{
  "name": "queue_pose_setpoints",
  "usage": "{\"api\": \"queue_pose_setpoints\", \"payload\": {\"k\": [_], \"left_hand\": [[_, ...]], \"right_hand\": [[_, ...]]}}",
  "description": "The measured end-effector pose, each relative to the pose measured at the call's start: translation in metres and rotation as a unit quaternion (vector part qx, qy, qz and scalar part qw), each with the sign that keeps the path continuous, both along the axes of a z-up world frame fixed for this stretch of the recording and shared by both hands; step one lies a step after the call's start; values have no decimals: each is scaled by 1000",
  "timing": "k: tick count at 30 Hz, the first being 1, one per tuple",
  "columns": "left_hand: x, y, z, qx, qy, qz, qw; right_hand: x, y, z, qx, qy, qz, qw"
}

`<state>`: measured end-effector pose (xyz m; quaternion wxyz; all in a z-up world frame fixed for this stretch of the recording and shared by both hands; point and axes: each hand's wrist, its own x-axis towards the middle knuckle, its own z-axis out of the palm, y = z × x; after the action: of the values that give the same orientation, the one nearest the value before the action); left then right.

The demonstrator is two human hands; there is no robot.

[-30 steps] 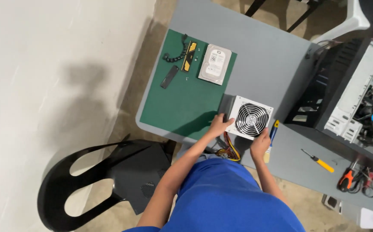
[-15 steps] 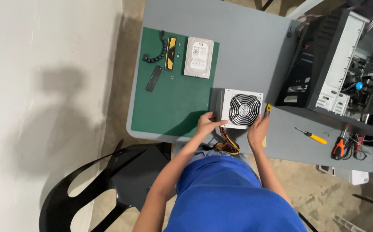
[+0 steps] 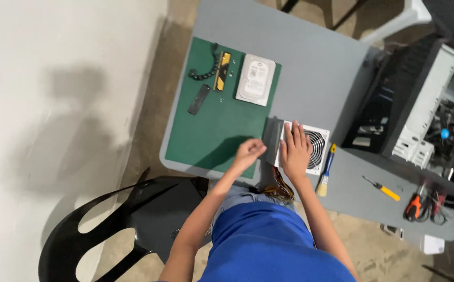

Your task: The person is disassembling a power supply unit by removing screws from the fan grill and then opening the casing to inspect internal components on a repair bench.

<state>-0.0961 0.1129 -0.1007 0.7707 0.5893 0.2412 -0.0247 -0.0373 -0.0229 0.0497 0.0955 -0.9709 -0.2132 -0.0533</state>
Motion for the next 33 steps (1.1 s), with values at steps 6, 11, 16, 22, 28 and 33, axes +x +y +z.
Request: {"api": "queue_pose_setpoints", "payload": {"k": [6,11,16,22,28,33], "left_hand": [[41,124,64,436,-58,132,889],[66,159,50,508,-119,50,852],[98,176,0,592,-163,-62,787],[104,176,22,492,-165,-66,852],[94,161,28,540,-137,-46,829],[77,125,33,529,-107,31,841]], "right_hand": [[-1,-3,-2,24,-2,0,1000],[-3,-8,-7,29,26,-18,999],[2,-8,7,14,31,-41,999],[4,-11,11,23,36,-47,998],[-5,-19,10,41,35,-27,998],[-13,-33,7,40,9,-2,999]]}}
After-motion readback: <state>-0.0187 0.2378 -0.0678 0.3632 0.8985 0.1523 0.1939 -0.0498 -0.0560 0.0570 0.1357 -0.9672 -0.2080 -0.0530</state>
